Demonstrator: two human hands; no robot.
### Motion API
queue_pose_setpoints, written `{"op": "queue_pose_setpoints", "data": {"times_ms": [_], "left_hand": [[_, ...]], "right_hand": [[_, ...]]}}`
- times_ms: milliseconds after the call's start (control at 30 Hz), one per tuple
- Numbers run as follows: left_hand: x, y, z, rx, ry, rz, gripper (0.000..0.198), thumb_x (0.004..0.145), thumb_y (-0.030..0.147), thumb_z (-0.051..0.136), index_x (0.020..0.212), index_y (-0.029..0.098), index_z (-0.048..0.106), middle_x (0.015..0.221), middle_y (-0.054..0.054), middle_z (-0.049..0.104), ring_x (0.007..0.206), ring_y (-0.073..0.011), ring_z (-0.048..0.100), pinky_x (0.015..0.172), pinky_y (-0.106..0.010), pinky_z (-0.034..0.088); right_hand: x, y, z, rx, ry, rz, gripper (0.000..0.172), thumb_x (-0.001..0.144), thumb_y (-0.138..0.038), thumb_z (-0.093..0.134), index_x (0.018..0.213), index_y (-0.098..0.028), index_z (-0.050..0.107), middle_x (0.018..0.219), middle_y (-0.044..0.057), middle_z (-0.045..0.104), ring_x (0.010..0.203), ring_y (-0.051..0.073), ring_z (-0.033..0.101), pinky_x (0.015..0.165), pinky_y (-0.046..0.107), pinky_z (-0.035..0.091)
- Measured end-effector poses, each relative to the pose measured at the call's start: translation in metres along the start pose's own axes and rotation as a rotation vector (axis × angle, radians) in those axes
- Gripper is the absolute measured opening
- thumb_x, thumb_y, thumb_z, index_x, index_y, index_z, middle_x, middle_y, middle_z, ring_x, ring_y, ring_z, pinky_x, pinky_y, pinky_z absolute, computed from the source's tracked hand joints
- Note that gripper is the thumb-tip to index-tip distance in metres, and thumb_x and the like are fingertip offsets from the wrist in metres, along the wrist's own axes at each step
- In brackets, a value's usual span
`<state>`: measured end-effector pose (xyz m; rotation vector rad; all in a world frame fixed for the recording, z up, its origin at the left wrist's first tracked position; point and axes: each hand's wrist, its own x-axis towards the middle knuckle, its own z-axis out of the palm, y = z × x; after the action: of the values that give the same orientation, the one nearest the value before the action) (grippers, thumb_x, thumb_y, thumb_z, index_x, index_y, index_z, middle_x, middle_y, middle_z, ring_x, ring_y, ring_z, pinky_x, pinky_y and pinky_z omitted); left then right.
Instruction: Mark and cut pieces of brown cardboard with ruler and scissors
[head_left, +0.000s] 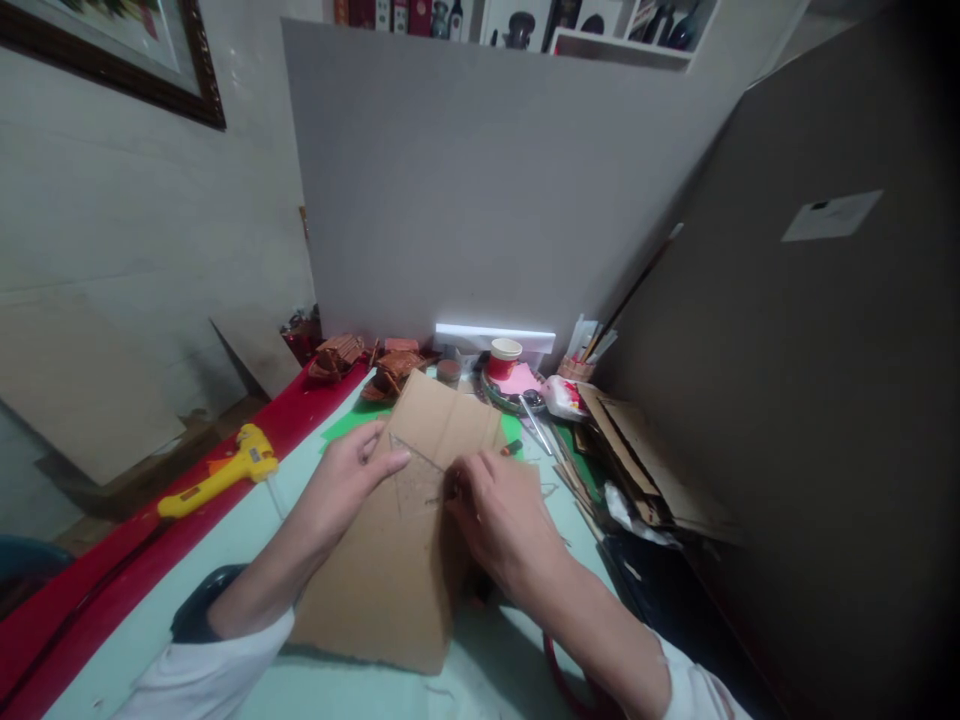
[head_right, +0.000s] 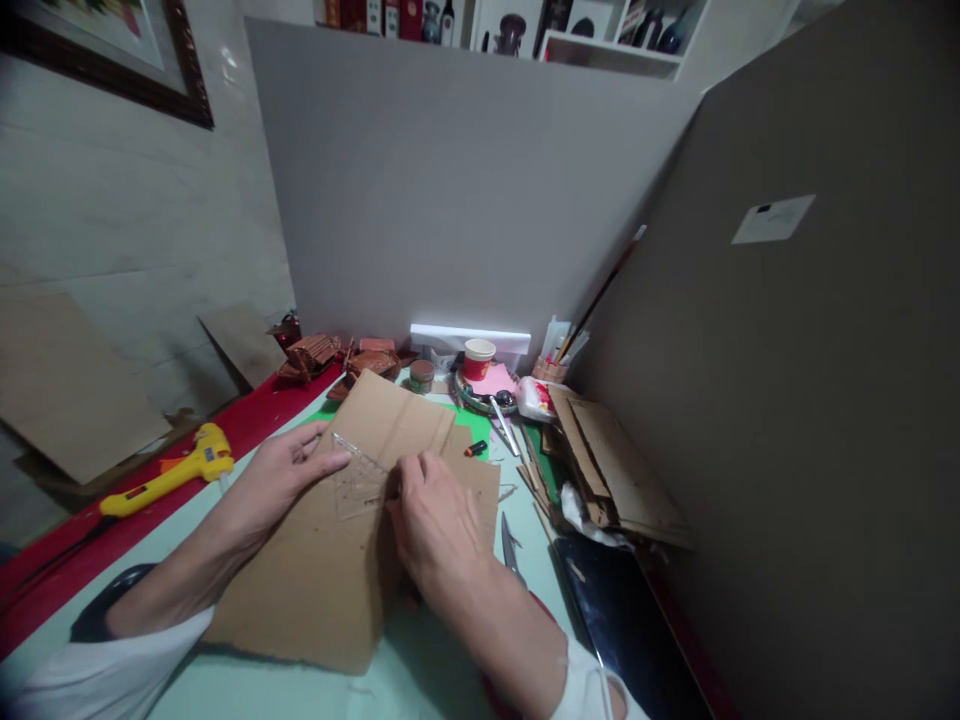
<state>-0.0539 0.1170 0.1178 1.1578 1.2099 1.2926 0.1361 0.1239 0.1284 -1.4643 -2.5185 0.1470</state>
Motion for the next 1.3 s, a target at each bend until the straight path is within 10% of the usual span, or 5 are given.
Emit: {"op": "queue_pose_setpoints", "data": {"times_ms": [600, 933, 1100, 1300], "left_hand": [[0.006, -0.003, -0.011, -0.068, -0.038, 0.011, 0.037, 0.079, 0.030, 0.075, 0.111, 0.016, 0.063, 0.105, -0.008, 0.073, 0.084, -0.0217, 0.070, 0.077, -0.039, 0.055], [-0.009, 0.020, -0.048, -0.120, 0.259, -0.053, 0.036, 0.074, 0.030, 0.078, 0.106, 0.021, 0.064, 0.085, -0.001, 0.077, 0.068, -0.0194, 0.071, 0.057, -0.027, 0.056], [-0.017, 0.022, -0.041, -0.107, 0.104, -0.071, 0.046, 0.070, 0.029, 0.082, 0.113, 0.021, 0.065, 0.099, -0.004, 0.077, 0.077, -0.0210, 0.073, 0.064, -0.028, 0.058], [-0.033, 0.024, -0.021, -0.070, -0.151, -0.119, 0.056, 0.076, 0.034, 0.078, 0.127, 0.023, 0.058, 0.110, -0.007, 0.076, 0.085, -0.0214, 0.073, 0.069, -0.027, 0.058]], "right_hand": [[0.002, 0.016, -0.015, 0.333, -0.170, -0.001, 0.020, 0.096, -0.034, 0.062, 0.098, -0.014, 0.065, 0.091, 0.002, 0.067, 0.080, 0.016, 0.066, 0.074, 0.034, 0.056], [-0.007, 0.059, -0.001, 0.487, 0.008, 0.211, 0.030, 0.097, -0.034, 0.061, 0.121, -0.016, 0.059, 0.112, 0.007, 0.065, 0.092, 0.019, 0.066, 0.079, 0.039, 0.057], [-0.013, 0.045, 0.008, 0.456, 0.021, 0.190, 0.027, 0.095, -0.033, 0.063, 0.116, -0.016, 0.062, 0.115, 0.007, 0.065, 0.098, 0.021, 0.065, 0.085, 0.042, 0.055], [-0.041, 0.037, -0.050, 0.723, 0.159, 0.130, 0.041, 0.105, -0.045, 0.036, 0.102, -0.015, 0.063, 0.097, 0.005, 0.066, 0.075, 0.015, 0.064, 0.064, 0.028, 0.051]]}}
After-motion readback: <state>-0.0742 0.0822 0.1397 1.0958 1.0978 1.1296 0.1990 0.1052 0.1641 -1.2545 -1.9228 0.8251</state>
